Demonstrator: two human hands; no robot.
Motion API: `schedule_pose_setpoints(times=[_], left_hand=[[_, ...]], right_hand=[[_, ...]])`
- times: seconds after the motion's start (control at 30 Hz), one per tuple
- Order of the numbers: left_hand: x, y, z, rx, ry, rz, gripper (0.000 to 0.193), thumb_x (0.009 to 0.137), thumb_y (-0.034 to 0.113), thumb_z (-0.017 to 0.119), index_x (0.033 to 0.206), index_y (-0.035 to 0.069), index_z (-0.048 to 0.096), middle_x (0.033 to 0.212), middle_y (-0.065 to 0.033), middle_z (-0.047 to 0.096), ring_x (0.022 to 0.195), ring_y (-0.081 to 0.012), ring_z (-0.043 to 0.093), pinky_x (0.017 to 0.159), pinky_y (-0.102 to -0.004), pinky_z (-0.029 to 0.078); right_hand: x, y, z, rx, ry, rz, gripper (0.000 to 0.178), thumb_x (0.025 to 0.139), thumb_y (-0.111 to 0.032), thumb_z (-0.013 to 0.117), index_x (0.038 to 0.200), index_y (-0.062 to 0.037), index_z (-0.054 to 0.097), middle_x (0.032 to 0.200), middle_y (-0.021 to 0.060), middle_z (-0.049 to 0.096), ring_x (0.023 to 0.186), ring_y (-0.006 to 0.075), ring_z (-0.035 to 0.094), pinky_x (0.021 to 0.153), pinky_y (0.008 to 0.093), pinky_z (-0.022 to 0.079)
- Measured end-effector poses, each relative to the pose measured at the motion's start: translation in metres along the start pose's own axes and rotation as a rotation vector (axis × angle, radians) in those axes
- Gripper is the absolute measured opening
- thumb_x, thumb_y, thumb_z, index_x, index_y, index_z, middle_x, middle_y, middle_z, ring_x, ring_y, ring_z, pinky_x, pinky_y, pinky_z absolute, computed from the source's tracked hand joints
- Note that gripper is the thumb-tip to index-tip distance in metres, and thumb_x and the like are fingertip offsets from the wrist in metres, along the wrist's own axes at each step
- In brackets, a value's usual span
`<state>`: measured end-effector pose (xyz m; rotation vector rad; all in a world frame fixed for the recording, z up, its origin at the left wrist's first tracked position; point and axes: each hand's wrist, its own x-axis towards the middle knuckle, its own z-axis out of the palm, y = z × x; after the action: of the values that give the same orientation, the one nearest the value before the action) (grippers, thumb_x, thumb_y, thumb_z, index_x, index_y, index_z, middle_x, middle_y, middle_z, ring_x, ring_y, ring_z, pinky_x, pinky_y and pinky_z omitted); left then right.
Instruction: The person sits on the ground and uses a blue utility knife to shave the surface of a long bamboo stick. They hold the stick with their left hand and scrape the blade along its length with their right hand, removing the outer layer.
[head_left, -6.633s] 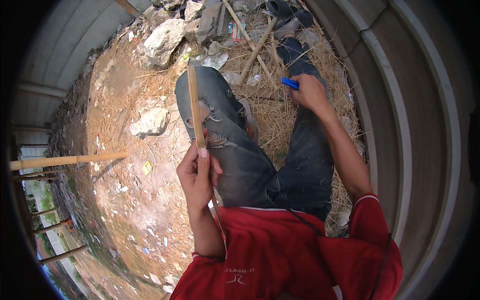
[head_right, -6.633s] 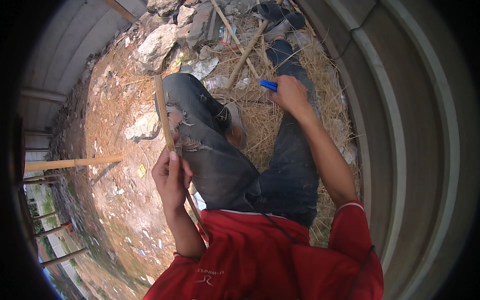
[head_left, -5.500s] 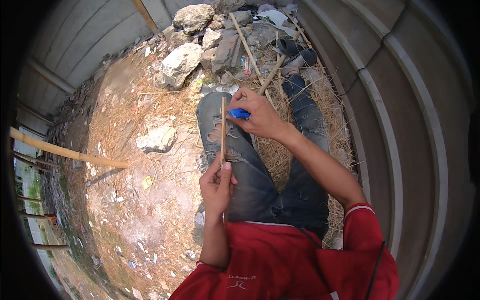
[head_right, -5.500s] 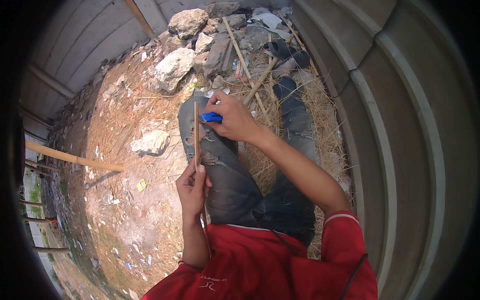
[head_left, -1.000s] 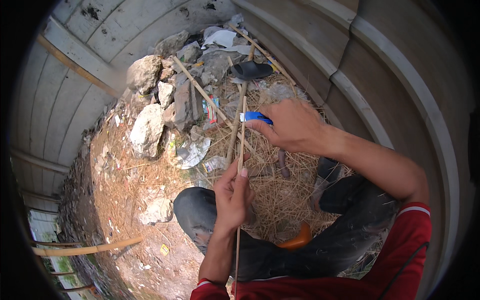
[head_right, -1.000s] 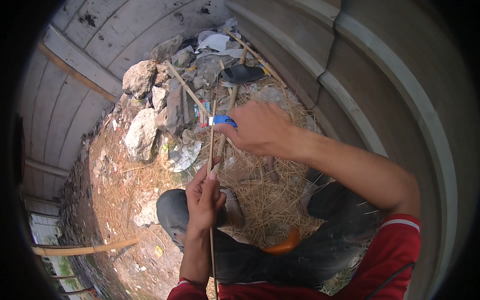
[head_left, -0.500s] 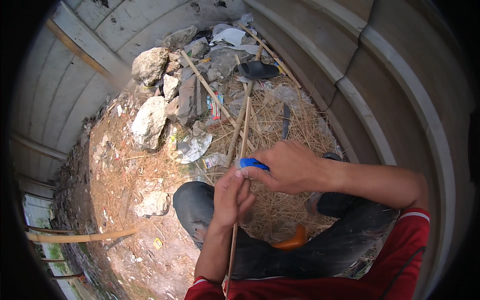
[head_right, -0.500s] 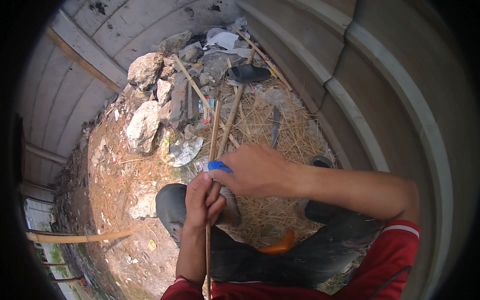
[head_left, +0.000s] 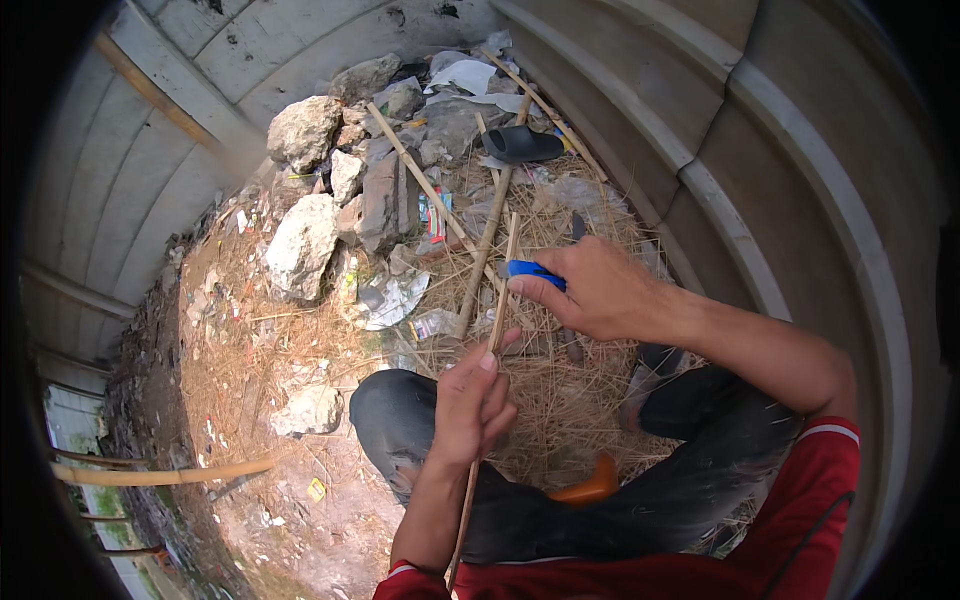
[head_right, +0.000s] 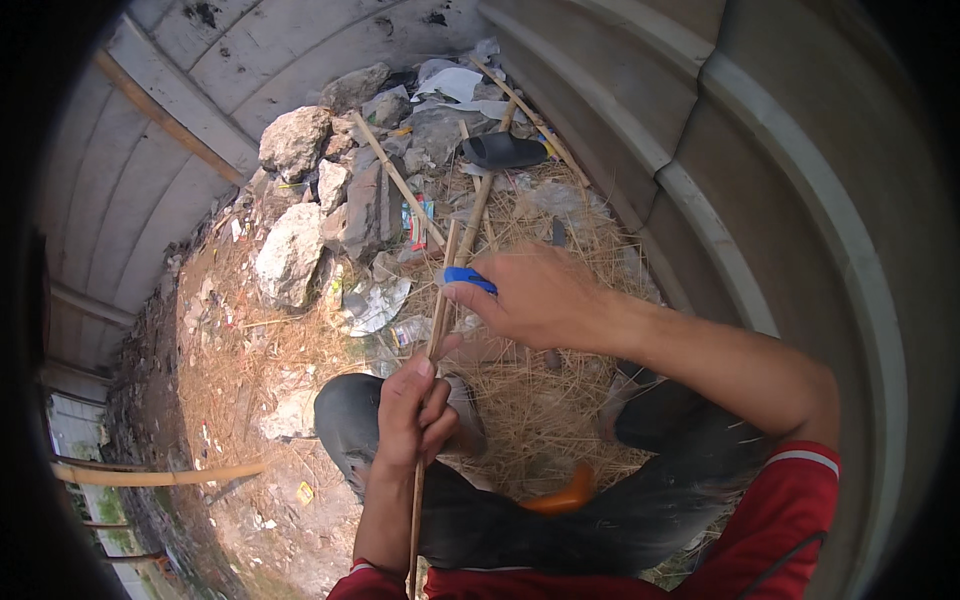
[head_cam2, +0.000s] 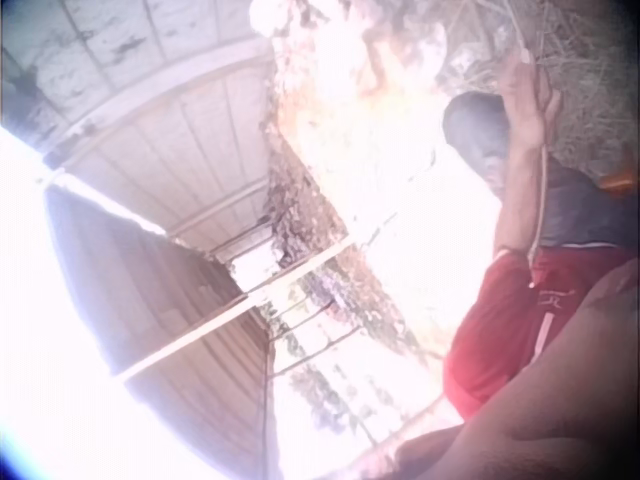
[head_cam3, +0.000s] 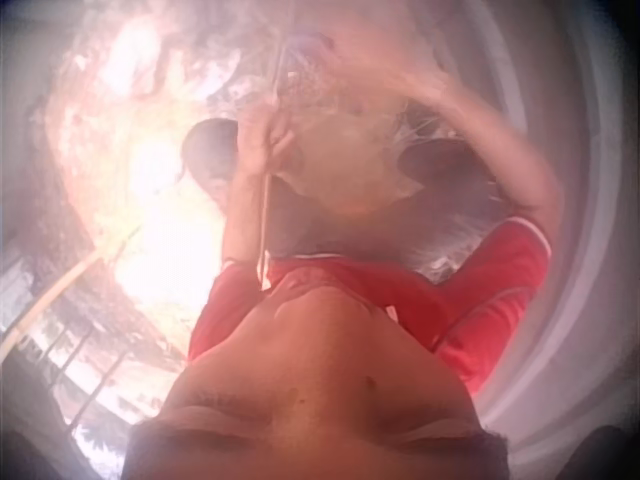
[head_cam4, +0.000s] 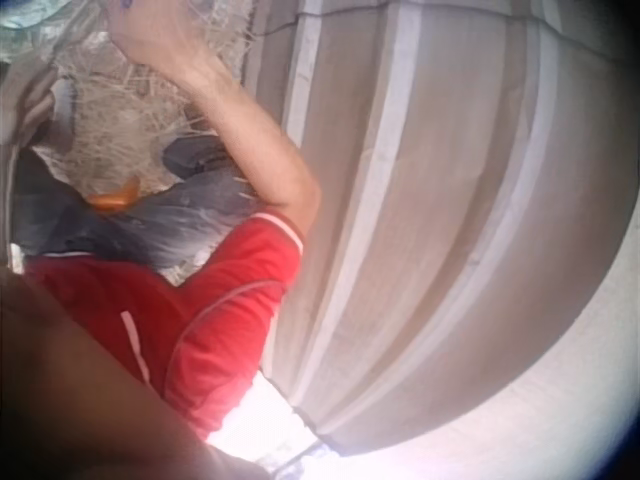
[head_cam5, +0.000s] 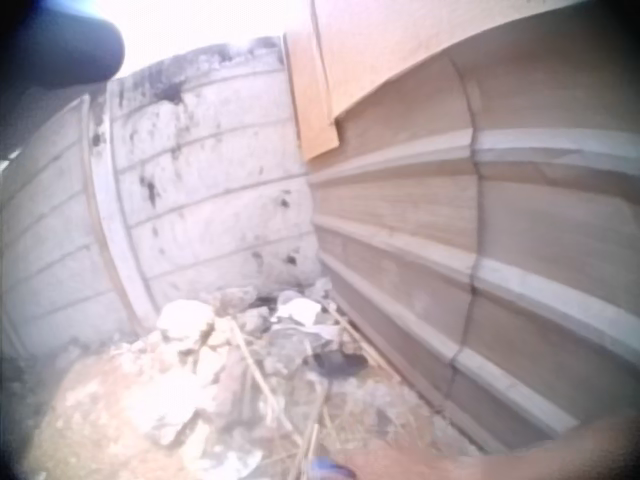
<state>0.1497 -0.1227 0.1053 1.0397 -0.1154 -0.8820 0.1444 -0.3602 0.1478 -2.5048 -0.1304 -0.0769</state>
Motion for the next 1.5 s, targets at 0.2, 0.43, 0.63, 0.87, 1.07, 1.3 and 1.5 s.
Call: schedule_pose_setpoints(times=[0.2, 0.43, 0.63, 0.87, 1.07, 1.3, 1.5], left_hand=[[0.001, -0.007, 0.006, 0.009, 0.0, 0.01, 0.049, 0.11, 0.026, 0.045, 0.147, -0.006, 0.045, 0.055, 0.0073, 0.025, 0.04, -0.0028, 0.017, 0.036, -0.0195, 0.02], [-0.002, -0.004, 0.001, 0.036, -0.007, -0.023, 0.048, 0.11, 0.026, 0.045, 0.147, -0.005, 0.045, 0.056, 0.008, 0.026, 0.042, -0.0025, 0.017, 0.038, -0.0204, 0.021], [0.0, -0.003, 0.003, 0.037, -0.02, -0.005, 0.048, 0.11, 0.027, 0.046, 0.146, -0.005, 0.046, 0.056, 0.0081, 0.027, 0.043, -0.0024, 0.019, 0.039, -0.0204, 0.021], [0.008, -0.01, -0.001, 0.091, 0.036, 0.096, 0.045, 0.11, 0.022, 0.048, 0.148, -0.001, 0.046, 0.057, 0.0088, 0.029, 0.043, -0.0016, 0.022, 0.04, -0.0208, 0.022], [0.008, -0.014, 0.002, 0.255, 0.124, 0.193, 0.045, 0.107, 0.012, 0.053, 0.149, -0.001, 0.047, 0.061, 0.0095, 0.039, 0.045, -0.0001, 0.032, 0.043, -0.0213, 0.024], [0.008, -0.022, -0.004, 0.366, 0.147, 0.238, 0.048, 0.105, 0.012, 0.057, 0.15, -0.002, 0.046, 0.069, 0.0085, 0.048, 0.051, 0.0002, 0.038, 0.046, -0.0203, 0.026], [0.004, -0.018, -0.002, 0.369, 0.146, 0.224, 0.049, 0.105, 0.012, 0.057, 0.15, -0.002, 0.046, 0.072, 0.0083, 0.049, 0.054, 0.0007, 0.039, 0.048, -0.0192, 0.027]], right_hand=[[-0.011, -0.011, -0.011, -0.016, -0.153, -0.002, 0.052, 0.101, -0.048, 0.054, 0.091, -0.0002, 0.071, 0.07, 0.0227, 0.067, 0.073, 0.0443, 0.068, 0.068, 0.0517, 0.054], [0.006, 0.014, -0.018, 0.058, -0.051, 0.116, 0.052, 0.101, -0.049, 0.054, 0.088, -0.0008, 0.071, 0.072, 0.0236, 0.068, 0.072, 0.0429, 0.069, 0.068, 0.0521, 0.054], [0.01, 0.006, -0.024, 0.032, -0.033, 0.148, 0.054, 0.102, -0.051, 0.053, 0.088, -0.0011, 0.071, 0.073, 0.0234, 0.068, 0.073, 0.0449, 0.069, 0.068, 0.0519, 0.055], [-0.009, -0.016, -0.004, -0.064, -0.143, 0.021, 0.053, 0.101, -0.049, 0.054, 0.087, -0.001, 0.071, 0.075, 0.0258, 0.068, 0.074, 0.047, 0.069, 0.069, 0.0541, 0.054], [-0.006, -0.005, 0.009, -0.074, -0.065, -0.031, 0.052, 0.101, -0.049, 0.055, 0.093, 0.0003, 0.071, 0.064, 0.0241, 0.064, 0.063, 0.0463, 0.066, 0.061, 0.0534, 0.052], [-0.01, -0.004, 0.014, -0.109, -0.044, -0.068, 0.053, 0.1, -0.05, 0.057, 0.086, -0.0013, 0.071, 0.062, 0.0225, 0.063, 0.061, 0.0438, 0.066, 0.058, 0.0517, 0.053], [0.004, 0.007, 0.004, -0.14, -0.003, -0.064, 0.053, 0.1, -0.052, 0.056, 0.087, -0.0021, 0.07, 0.063, 0.0217, 0.064, 0.063, 0.0436, 0.067, 0.06, 0.0517, 0.054]])
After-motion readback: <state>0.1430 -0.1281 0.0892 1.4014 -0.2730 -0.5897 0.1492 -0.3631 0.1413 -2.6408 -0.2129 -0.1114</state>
